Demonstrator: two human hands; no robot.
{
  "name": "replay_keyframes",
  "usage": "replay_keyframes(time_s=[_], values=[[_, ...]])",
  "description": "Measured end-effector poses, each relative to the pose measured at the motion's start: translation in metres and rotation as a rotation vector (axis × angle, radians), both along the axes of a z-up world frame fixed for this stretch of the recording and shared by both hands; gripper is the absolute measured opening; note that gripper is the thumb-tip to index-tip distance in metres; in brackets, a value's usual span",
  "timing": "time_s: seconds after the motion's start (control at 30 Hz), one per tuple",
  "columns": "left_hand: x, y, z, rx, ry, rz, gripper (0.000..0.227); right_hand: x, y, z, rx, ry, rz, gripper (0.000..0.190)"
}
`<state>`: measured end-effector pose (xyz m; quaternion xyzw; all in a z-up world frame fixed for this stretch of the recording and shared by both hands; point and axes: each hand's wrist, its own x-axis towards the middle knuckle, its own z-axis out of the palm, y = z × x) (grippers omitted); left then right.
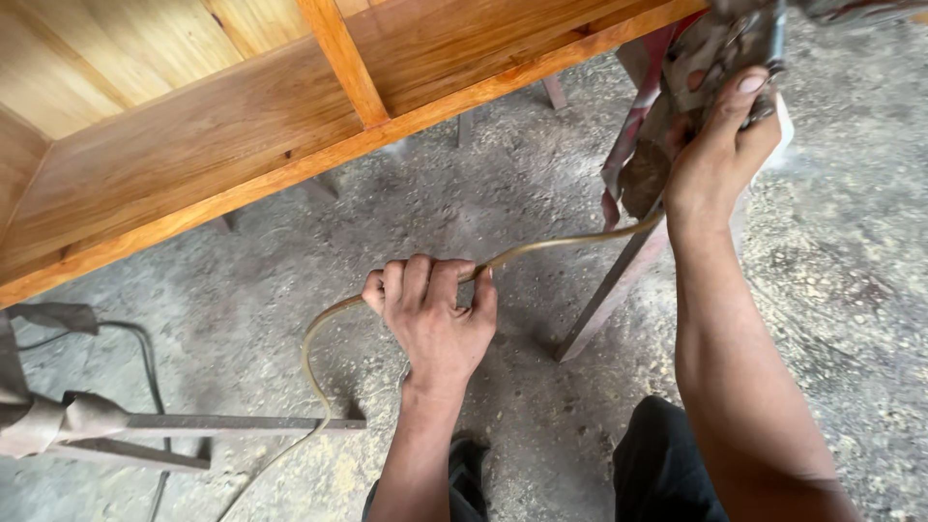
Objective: The person uses a spray gun to apply a clear finish to the interior and exterior surfaces of a wooden cabinet. They move around the cabinet to cover the shelves, sides, and door edges systematically.
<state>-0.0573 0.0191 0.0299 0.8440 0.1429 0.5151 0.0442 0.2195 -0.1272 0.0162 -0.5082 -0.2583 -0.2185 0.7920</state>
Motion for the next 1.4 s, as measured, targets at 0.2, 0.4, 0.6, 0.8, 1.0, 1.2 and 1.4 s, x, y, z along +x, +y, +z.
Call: replay_keyframes(time_s=[0.2,0.4,0.6,0.8,1.0,1.2,1.4], values=[[-0.011,-0.004,0.000,0.010,-0.001,0.044,0.017,-0.002,0.017,0.008,0.032,0.056,0.159,0.063],[-0.010,-0.011,-0.002,0.030,0.021,0.000,0.017,-0.048,0.029,0.001,-0.083,-0.127,0.360,0.070],[-0.006,-0.013,-0.007,0.037,-0.012,-0.044,0.021,-0.083,0.034,-0.002,-0.160,-0.166,0.576,0.071],[0.002,-0.018,-0.011,0.029,-0.032,-0.094,0.023,-0.068,0.029,0.004,-0.091,-0.125,0.581,0.063],[0.006,-0.019,-0.013,0.024,-0.031,-0.126,0.022,-0.030,-0.019,-0.008,-0.050,-0.077,0.346,0.061],[0.009,-0.022,-0.014,0.011,-0.011,-0.143,0.023,0.004,-0.043,-0.019,-0.079,-0.062,0.019,0.060],[0.010,-0.016,-0.016,0.015,-0.011,-0.105,0.022,-0.011,-0.029,-0.009,-0.139,-0.101,0.059,0.063]])
